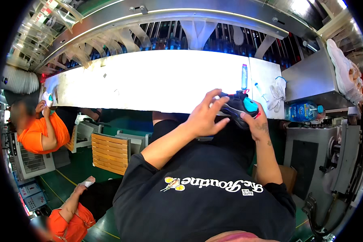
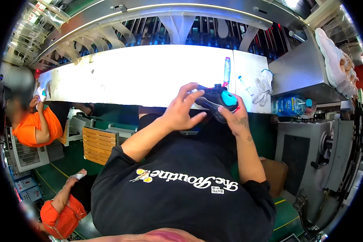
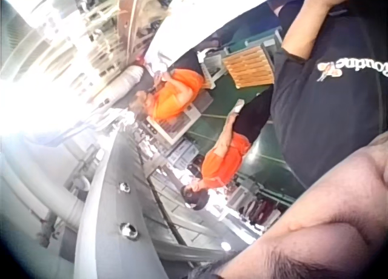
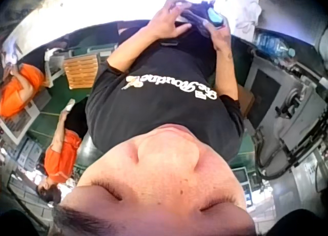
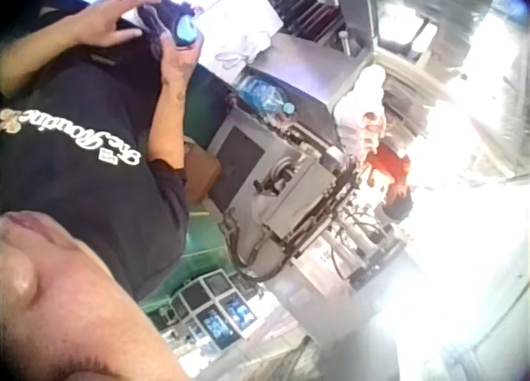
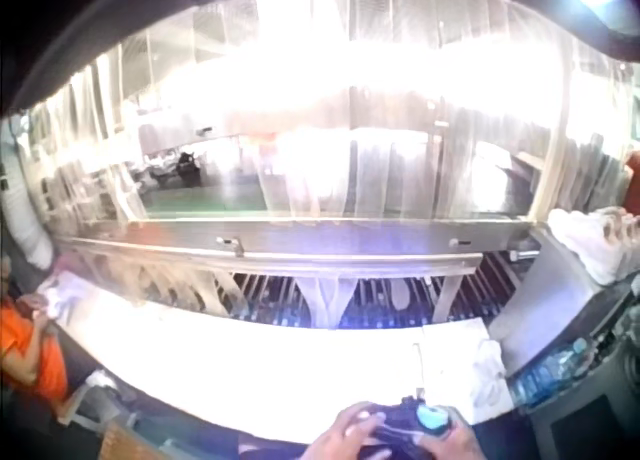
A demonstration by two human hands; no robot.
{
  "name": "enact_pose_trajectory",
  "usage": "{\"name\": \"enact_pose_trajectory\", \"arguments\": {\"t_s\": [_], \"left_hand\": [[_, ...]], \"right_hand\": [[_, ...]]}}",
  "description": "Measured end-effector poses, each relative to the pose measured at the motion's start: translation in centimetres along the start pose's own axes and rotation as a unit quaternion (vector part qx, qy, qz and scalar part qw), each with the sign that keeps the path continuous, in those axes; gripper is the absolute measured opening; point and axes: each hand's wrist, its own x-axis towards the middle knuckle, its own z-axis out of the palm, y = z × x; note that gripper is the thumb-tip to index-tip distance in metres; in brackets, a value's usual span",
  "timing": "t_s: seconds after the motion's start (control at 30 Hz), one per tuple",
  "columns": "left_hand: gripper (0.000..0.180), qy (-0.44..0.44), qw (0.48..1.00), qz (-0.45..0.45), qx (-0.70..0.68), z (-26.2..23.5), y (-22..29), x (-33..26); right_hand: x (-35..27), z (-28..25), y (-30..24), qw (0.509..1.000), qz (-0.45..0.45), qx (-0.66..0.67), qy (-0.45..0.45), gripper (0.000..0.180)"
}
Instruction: The person assembles a shoe by inserting a blue insole into the shoe upper and pressing the components together. They repeatedly adjust the fit of the insole and the shoe structure, ensuring the parts are aligned correctly. The task involves handling the shoe and insole one at a time on a white workbench.
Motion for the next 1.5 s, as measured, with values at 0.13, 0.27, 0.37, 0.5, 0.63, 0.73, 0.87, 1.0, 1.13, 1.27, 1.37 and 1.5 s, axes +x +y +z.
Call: {"name": "enact_pose_trajectory", "arguments": {"t_s": [0.13, 0.27, 0.37, 0.5, 0.63, 0.73, 0.87, 1.0, 1.13, 1.27, 1.37, 1.5], "left_hand": [[0.069, 0.047, 0.994, -0.084, 0.044, -1.1, -2.9, -1.1], [0.063, 0.145, 0.971, -0.123, 0.144, -3.3, -6.6, -4.0], [0.06, 0.15, 0.948, -0.204, 0.191, -5.1, -8.4, -6.0], [0.058, 0.168, 0.945, -0.182, 0.214, -6.3, -9.6, -6.5], [0.057, 0.186, 0.961, -0.145, 0.142, -5.9, -10.0, -5.7], [0.058, 0.157, 0.977, -0.106, 0.099, -5.0, -10.7, -4.8], [0.059, 0.113, 0.978, -0.107, 0.141, -3.6, -11.0, -5.2], [0.059, 0.101, 0.978, -0.107, 0.15, -3.9, -10.9, -5.2], [0.058, 0.104, 0.976, -0.091, 0.17, -4.0, -10.9, -5.0], [0.055, 0.039, 0.977, -0.127, 0.165, -5.7, -10.5, -3.7], [0.053, 0.033, 0.979, -0.151, 0.131, -6.6, -12.5, -3.6], [0.041, 0.098, 0.98, -0.102, 0.143, -5.6, -13.9, -4.3]], "right_hand": [[1.6, 0.3, -1.2, 0.999, -0.033, -0.029, 0.024, 0.049], [2.4, 2.4, -4.6, 0.974, -0.175, 0.145, 0.007, 0.037], [3.1, 4.2, -3.4, 0.956, -0.284, -0.038, 0.053, 0.044], [4.1, 7.3, 5.2, 0.936, -0.233, -0.262, -0.033, 0.067], [2.9, 7.5, 6.3, 0.826, -0.438, -0.35, -0.057, 0.076], [2.7, 7.2, 6.4, 0.744, -0.534, -0.392, -0.081, 0.075], [1.9, 6.3, 9.5, 0.844, -0.419, -0.321, -0.099, 0.099], [1.4, 6.2, 9.1, 0.879, -0.355, -0.301, -0.103, 0.112], [1.6, 6.4, 8.1, 0.867, -0.362, -0.322, -0.118, 0.109], [2.1, 6.4, 6.3, 0.828, -0.38, -0.37, -0.182, 0.097], [2.4, 7.2, 4.4, 0.859, -0.374, -0.312, -0.155, 0.088], [4.3, 5.5, 3.8, 0.965, -0.026, 0.236, -0.109, 0.058]]}}
